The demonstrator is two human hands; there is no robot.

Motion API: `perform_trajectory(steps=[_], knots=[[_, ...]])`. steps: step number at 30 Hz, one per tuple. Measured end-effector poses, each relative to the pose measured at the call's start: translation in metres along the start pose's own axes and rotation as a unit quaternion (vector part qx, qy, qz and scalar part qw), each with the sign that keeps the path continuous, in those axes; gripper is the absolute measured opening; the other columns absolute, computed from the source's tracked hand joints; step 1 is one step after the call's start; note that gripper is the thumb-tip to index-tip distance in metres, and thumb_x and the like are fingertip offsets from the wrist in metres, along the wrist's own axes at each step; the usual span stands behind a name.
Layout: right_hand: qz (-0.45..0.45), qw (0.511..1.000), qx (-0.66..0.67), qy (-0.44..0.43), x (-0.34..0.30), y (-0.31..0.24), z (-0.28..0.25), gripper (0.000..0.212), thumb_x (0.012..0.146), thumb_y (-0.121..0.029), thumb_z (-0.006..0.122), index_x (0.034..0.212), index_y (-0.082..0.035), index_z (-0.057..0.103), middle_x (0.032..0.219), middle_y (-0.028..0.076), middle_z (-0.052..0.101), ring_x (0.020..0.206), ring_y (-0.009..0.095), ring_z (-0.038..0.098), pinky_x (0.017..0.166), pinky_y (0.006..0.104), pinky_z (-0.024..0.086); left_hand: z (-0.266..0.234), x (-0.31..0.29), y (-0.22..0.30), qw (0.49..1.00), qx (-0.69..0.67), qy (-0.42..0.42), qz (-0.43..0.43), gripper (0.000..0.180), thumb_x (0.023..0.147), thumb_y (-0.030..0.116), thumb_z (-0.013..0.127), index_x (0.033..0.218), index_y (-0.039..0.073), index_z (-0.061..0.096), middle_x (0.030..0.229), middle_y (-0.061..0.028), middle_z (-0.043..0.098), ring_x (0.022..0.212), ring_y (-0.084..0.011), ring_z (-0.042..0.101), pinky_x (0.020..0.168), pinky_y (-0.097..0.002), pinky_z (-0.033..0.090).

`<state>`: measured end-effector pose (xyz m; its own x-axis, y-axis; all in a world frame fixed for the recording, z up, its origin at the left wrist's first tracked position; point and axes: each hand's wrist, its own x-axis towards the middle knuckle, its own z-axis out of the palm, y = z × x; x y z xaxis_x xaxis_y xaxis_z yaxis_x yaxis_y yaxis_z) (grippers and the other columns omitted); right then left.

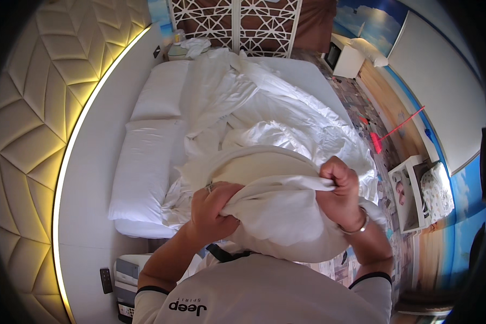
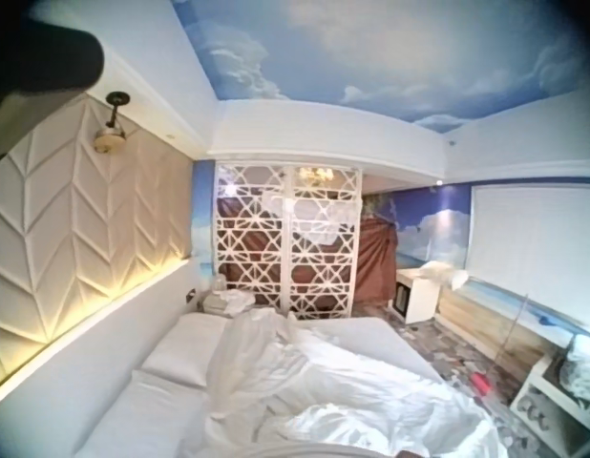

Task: The person makes a bed by arranging white pillows and smoothing a white duvet. They place pillows at the head of the bed, fold and tuck the duvet, and adjust the bedding to create a neat appearance.

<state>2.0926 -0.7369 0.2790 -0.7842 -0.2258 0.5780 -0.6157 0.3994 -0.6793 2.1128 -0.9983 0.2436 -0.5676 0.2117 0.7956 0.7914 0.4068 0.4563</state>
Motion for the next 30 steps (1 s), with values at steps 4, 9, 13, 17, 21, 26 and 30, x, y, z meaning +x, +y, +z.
perform_trajectory(steps=[4,9,13,17,21,26,30], knots=[[0.065,0.983,-0.091,-0.144,0.003,-0.054,-0.045,0.026,0.073,0.006,0.072,0.079,-0.004,0.048,0.068,0.005,0.051,0.058,0.01,0.047,0.052,0.0255,0.039,-0.009,0.014,0.011,0.999,-0.047,0.01,-0.012,0.035,0.065,-0.001,0.074,0.098,-0.001,0.063,0.079,-0.0145,0.066,0.065,-0.0287,0.065,0.058,-0.0307,0.05],[0.085,0.927,-0.124,-0.344,0.012,-0.063,-0.097,0.037,0.079,-0.022,0.076,0.099,-0.001,0.054,0.085,0.014,0.059,0.076,0.028,0.061,0.065,0.0344,0.047,0.023,0.012,-0.006,0.983,-0.135,0.021,-0.121,0.031,0.07,0.002,0.078,0.099,0.0,0.066,0.09,-0.0093,0.07,0.08,-0.0152,0.066,0.071,-0.0268,0.051],[0.24,0.844,-0.09,-0.47,0.001,0.026,-0.098,0.066,0.07,-0.036,0.083,0.117,0.0,0.054,0.097,0.014,0.06,0.091,0.025,0.06,0.08,0.0354,0.046,0.071,-0.033,-0.068,0.959,-0.135,-0.047,-0.247,0.031,0.073,0.003,0.074,0.102,0.003,0.065,0.096,-0.0102,0.069,0.086,-0.0223,0.067,0.077,-0.0297,0.051],[0.375,0.813,0.068,-0.44,-0.039,0.11,-0.084,0.064,0.068,-0.03,0.085,0.115,0.001,0.056,0.101,0.012,0.061,0.094,0.02,0.058,0.084,0.0335,0.046,0.118,-0.078,-0.114,0.955,-0.084,-0.113,-0.263,0.035,0.076,0.004,0.07,0.111,0.005,0.062,0.101,-0.0134,0.067,0.093,-0.0289,0.066,0.082,-0.0318,0.05],[0.309,0.89,-0.007,-0.335,-0.046,0.158,-0.054,0.061,0.068,-0.023,0.084,0.117,0.0,0.057,0.107,0.012,0.061,0.099,0.019,0.058,0.088,0.0308,0.046,0.111,-0.056,-0.123,0.948,-0.002,-0.166,-0.271,0.039,0.08,0.006,0.066,0.119,0.004,0.059,0.109,-0.0119,0.066,0.101,-0.0233,0.063,0.087,-0.0308,0.047],[0.094,0.97,-0.131,-0.18,-0.041,0.198,-0.004,0.045,0.067,-0.021,0.08,0.102,-0.002,0.058,0.099,0.017,0.061,0.095,0.037,0.06,0.082,0.0405,0.05,0.109,-0.009,-0.14,0.777,-0.348,-0.193,-0.488,0.04,0.089,0.01,0.058,0.126,-0.002,0.054,0.118,-0.005,0.062,0.108,-0.0136,0.056,0.095,-0.0285,0.045],[0.035,0.978,-0.142,-0.148,-0.029,0.21,0.02,0.026,0.071,-0.007,0.068,0.095,-0.003,0.058,0.087,0.015,0.061,0.083,0.035,0.062,0.071,0.0435,0.051,0.126,0.017,-0.16,0.758,-0.377,-0.2,-0.494,0.048,0.09,0.012,0.057,0.135,-0.004,0.047,0.123,-0.0087,0.06,0.11,-0.0165,0.058,0.095,-0.0305,0.047]])
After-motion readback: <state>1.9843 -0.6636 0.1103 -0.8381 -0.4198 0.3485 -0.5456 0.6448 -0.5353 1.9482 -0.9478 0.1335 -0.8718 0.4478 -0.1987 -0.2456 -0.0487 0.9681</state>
